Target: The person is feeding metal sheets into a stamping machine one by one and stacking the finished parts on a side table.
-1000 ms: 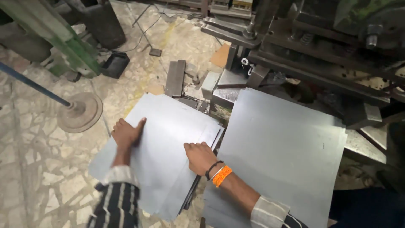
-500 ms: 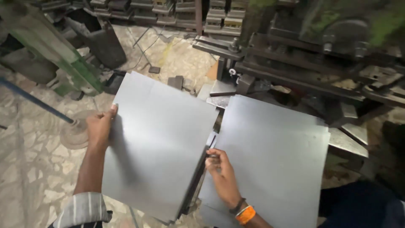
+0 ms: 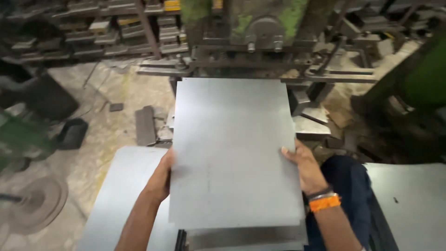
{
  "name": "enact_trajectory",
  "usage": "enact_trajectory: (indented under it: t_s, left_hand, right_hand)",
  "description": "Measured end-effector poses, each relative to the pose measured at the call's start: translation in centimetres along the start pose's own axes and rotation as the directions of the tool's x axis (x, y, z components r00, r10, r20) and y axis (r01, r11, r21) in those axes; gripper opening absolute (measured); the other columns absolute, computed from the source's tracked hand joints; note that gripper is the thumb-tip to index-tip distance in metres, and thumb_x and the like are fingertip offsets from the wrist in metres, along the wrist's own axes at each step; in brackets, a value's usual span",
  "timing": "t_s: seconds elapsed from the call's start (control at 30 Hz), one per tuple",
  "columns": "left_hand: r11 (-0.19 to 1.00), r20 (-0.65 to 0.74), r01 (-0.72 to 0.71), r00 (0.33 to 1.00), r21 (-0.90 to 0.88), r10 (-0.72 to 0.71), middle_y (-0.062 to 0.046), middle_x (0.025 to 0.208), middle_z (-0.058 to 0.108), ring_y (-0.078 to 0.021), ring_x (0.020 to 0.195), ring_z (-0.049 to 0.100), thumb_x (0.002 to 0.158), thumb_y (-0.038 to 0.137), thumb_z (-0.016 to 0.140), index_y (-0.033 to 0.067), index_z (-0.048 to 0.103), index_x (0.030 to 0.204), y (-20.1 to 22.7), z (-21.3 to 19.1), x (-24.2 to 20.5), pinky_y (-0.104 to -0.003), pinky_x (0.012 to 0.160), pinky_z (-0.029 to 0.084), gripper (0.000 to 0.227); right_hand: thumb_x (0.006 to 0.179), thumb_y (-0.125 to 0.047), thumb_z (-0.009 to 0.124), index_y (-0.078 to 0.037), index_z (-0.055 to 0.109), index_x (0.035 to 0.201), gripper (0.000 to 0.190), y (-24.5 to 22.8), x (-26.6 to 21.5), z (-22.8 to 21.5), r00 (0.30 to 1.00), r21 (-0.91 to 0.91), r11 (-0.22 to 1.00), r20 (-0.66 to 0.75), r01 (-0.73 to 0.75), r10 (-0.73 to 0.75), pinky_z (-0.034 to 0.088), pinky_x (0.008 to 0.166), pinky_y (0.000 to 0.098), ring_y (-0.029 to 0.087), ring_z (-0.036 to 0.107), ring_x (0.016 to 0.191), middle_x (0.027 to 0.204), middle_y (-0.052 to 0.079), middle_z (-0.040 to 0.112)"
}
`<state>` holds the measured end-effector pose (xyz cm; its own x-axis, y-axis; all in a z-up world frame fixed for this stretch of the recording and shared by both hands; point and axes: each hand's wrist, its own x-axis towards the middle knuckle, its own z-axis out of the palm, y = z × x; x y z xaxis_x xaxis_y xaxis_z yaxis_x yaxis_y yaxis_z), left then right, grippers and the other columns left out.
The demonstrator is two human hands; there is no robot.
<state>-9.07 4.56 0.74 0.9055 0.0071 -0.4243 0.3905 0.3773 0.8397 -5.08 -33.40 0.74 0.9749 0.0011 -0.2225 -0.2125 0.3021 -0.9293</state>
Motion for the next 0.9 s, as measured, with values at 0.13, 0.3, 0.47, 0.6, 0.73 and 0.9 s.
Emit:
enact_trajectory:
  t_s: [0.13,0.3,0.47,0.6,0.73,0.9]
  left_hand:
    - [0.962,0.054,-0.171,0.985,0.213,0.163,-0.018,0.126,0.066,-0.0319,0.109,0.066,0.086,0.017,0.073,0.0149,0.043,0.157,2.4,4.8,2.2,-0.05,0.094,0.053,0.077]
    - [0.972,0.1,-0.224,0.971,0.068,0.217,-0.014,0.093,0.07,-0.031,0.077,0.074,0.076,0.001,0.077,0.0042,0.058,0.13,3.8,7.6,5.8,-0.041,0.068,0.061,0.058]
    - [0.97,0.106,-0.228,0.97,0.089,0.218,-0.015,0.094,0.069,-0.0321,0.079,0.073,0.074,0.0,0.079,0.0004,0.056,0.127,3.6,8.4,6.7,-0.044,0.071,0.061,0.057]
    - [0.991,-0.06,-0.123,0.991,-0.048,0.12,-0.015,0.104,0.067,-0.0298,0.091,0.07,0.077,0.02,0.077,0.0035,0.058,0.137,1.3,6.3,7.9,-0.046,0.083,0.06,0.064]
    - [0.984,-0.009,-0.173,0.985,0.031,0.173,-0.02,0.108,0.067,-0.0339,0.097,0.07,0.077,0.01,0.077,0.0009,0.058,0.138,1.4,5.0,11.8,-0.045,0.091,0.057,0.064]
    - [0.943,0.07,-0.296,0.955,0.155,0.289,-0.009,0.097,0.069,-0.0233,0.091,0.072,0.075,0.007,0.082,0.0057,0.064,0.13,6.1,7.3,15.3,-0.038,0.086,0.059,0.057]
  right_hand:
    - [0.089,-0.007,0.069,-0.002,0.052,0.142,0.055,-1.6,4.7,-4.5,0.999,-0.083,0.997,-0.05,0.003,-0.007,0.059,0.06,0.0412,0.026,0.073,0.072,0.097,0.016,0.072]
    - [0.083,-0.016,0.076,-0.002,0.069,0.112,0.032,-5.2,8.5,-5.5,0.999,-0.185,0.982,-0.018,0.038,-0.042,0.054,0.045,0.0265,0.015,0.068,0.049,0.064,0.007,0.066]
    - [0.085,-0.016,0.076,0.0,0.068,0.115,0.035,-4.0,11.6,-8.1,0.999,-0.184,0.982,-0.004,0.052,-0.054,0.053,0.046,0.0259,0.015,0.069,0.05,0.064,0.009,0.066]
    - [0.084,-0.018,0.08,-0.002,0.068,0.125,0.046,-4.3,9.5,-6.2,0.997,-0.186,0.982,-0.067,0.024,-0.037,0.057,0.052,0.0302,0.021,0.072,0.056,0.068,0.013,0.07]
    - [0.09,-0.026,0.073,0.002,0.068,0.129,0.049,-1.0,15.2,-8.7,0.982,-0.549,0.832,-0.097,0.08,-0.159,0.047,0.087,0.0459,0.034,0.061,0.095,0.104,0.029,0.068]
    - [0.077,-0.028,0.084,-0.014,0.077,0.111,0.038,-4.5,18.7,-4.1,0.97,-0.317,0.929,-0.08,0.192,-0.228,0.051,0.081,0.0255,0.012,0.065,0.085,0.095,0.001,0.072]
